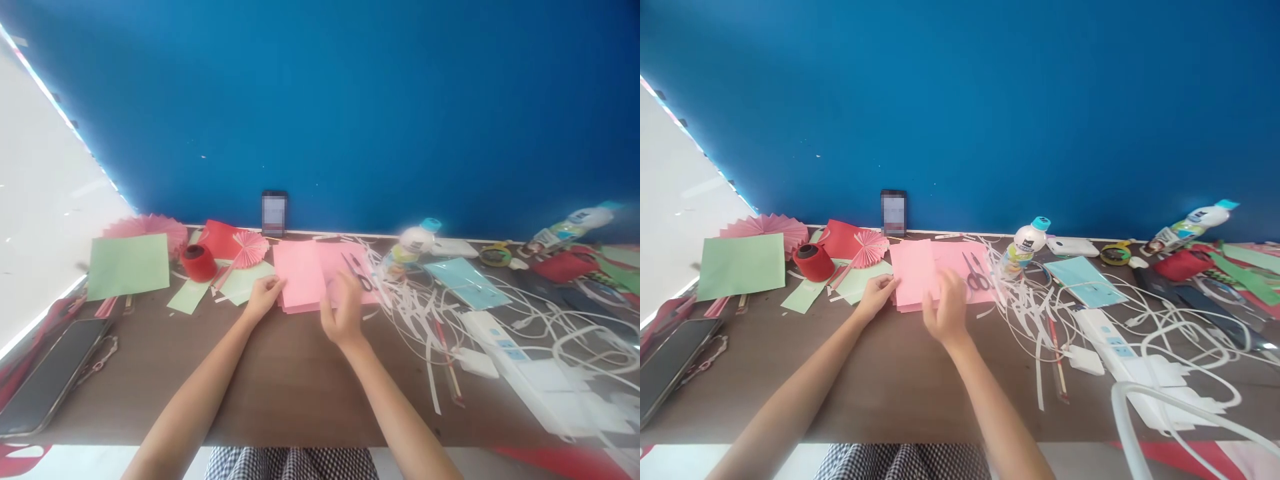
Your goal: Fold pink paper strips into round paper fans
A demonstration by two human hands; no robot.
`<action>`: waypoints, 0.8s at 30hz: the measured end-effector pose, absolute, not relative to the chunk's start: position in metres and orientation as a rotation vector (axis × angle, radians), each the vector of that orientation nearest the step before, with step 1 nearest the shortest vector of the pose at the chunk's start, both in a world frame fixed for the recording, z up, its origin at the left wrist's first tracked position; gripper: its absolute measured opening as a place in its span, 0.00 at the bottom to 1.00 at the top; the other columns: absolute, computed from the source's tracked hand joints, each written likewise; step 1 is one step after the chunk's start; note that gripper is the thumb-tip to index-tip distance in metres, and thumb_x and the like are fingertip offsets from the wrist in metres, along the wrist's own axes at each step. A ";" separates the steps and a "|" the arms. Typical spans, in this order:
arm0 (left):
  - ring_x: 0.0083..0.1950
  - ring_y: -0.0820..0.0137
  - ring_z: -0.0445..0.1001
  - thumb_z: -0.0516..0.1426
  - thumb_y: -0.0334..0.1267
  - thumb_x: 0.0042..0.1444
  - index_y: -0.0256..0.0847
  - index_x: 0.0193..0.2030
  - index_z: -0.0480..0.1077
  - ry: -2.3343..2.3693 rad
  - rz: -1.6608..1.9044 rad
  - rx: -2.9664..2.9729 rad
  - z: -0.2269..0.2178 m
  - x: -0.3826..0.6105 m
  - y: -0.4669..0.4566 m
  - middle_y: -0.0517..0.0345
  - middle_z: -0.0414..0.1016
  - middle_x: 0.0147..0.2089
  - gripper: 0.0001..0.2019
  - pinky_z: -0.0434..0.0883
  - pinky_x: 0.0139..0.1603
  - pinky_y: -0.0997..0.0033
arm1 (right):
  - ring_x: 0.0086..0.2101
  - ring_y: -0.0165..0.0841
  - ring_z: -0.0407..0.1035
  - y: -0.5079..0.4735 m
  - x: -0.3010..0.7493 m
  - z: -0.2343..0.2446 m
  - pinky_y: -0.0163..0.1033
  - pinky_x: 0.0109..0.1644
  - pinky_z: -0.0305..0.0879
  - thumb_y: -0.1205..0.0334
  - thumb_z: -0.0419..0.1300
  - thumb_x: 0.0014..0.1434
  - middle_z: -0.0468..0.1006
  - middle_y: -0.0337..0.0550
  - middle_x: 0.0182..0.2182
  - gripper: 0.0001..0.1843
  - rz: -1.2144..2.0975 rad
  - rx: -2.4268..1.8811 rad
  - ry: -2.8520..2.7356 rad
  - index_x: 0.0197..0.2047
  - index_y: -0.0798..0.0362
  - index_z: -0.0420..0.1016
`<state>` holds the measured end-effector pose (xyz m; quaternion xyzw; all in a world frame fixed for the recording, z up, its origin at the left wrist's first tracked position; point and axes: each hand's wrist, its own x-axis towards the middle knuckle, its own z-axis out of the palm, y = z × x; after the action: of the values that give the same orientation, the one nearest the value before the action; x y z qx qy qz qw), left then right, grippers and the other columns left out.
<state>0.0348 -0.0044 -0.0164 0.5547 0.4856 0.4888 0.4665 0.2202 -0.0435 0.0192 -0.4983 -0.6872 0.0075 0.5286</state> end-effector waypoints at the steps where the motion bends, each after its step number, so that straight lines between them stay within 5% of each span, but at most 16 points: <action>1: 0.19 0.76 0.65 0.54 0.50 0.47 0.35 0.25 0.66 1.206 1.207 1.373 -0.016 0.035 -0.004 0.62 0.65 0.18 0.16 0.62 0.20 0.77 | 0.40 0.37 0.66 -0.035 0.220 0.015 0.45 0.43 0.63 0.56 0.49 0.58 0.70 0.50 0.42 0.17 0.109 -1.232 -1.563 0.48 0.55 0.65; 7: 0.19 0.76 0.64 0.53 0.50 0.48 0.36 0.25 0.66 1.212 1.160 1.411 -0.018 0.034 -0.003 0.63 0.64 0.18 0.16 0.61 0.21 0.76 | 0.31 0.34 0.66 -0.012 0.227 -0.007 0.38 0.36 0.62 0.53 0.51 0.54 0.73 0.43 0.27 0.14 0.613 -1.327 -1.379 0.28 0.55 0.69; 14: 0.19 0.75 0.63 0.53 0.50 0.48 0.36 0.24 0.65 1.171 1.097 1.396 -0.015 0.035 -0.006 0.64 0.64 0.17 0.16 0.60 0.21 0.76 | 0.23 0.29 0.59 -0.019 0.230 -0.007 0.34 0.26 0.56 0.54 0.52 0.53 0.63 0.36 0.18 0.14 0.693 -1.288 -1.416 0.22 0.54 0.64; 24: 0.18 0.79 0.54 0.52 0.50 0.49 0.37 0.12 0.56 1.096 1.014 1.584 0.002 0.031 -0.011 0.64 0.55 0.14 0.22 0.55 0.20 0.76 | 0.26 0.32 0.61 -0.015 0.237 -0.006 0.37 0.30 0.59 0.53 0.54 0.51 0.67 0.39 0.20 0.13 0.731 -1.288 -1.346 0.23 0.53 0.67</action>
<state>0.0309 -0.0111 0.0023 0.6445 0.4460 0.4128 0.4639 0.2367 -0.0147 -0.0063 -0.5417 -0.5661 0.3077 0.5398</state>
